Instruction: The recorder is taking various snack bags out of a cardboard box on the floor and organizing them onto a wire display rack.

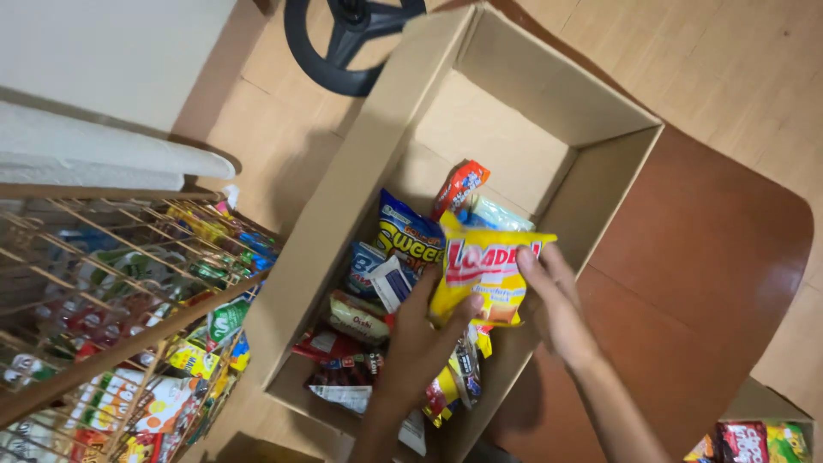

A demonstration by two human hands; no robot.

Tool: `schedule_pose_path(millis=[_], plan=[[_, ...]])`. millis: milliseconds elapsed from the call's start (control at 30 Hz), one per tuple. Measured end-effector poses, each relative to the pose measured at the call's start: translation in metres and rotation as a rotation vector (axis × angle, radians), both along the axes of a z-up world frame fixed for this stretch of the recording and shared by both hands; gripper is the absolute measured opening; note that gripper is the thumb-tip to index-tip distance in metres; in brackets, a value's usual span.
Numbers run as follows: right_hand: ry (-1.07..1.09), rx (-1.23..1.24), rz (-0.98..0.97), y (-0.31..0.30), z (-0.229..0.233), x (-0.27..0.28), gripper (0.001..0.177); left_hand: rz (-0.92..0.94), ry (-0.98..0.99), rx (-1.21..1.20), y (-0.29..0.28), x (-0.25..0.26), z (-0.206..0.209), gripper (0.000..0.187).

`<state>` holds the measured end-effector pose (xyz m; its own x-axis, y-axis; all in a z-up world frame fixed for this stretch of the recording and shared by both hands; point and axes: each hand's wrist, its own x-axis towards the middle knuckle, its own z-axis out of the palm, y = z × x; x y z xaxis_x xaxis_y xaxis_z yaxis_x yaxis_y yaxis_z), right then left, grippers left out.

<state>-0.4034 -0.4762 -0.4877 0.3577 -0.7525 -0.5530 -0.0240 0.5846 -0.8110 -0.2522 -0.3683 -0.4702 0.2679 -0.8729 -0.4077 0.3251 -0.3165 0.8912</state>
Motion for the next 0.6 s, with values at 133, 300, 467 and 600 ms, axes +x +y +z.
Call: schedule_pose_path(millis=[133,300,467,600], plan=[[-0.011,0.031,0.025,0.028,0.003,0.006,0.049,0.095,0.073,-0.066,0.028,-0.009,0.009,0.041],[-0.011,0.019,-0.022,0.074,0.023,0.018,0.048,0.168,0.184,0.053,0.073,-0.005,0.043,0.039],[-0.043,0.029,-0.018,0.122,0.059,0.033,0.042,0.100,0.033,0.094,0.127,0.009,0.058,0.041],[0.005,0.019,0.024,0.162,0.082,0.040,0.041,0.070,-0.019,0.032,0.171,0.023,0.081,0.045]])
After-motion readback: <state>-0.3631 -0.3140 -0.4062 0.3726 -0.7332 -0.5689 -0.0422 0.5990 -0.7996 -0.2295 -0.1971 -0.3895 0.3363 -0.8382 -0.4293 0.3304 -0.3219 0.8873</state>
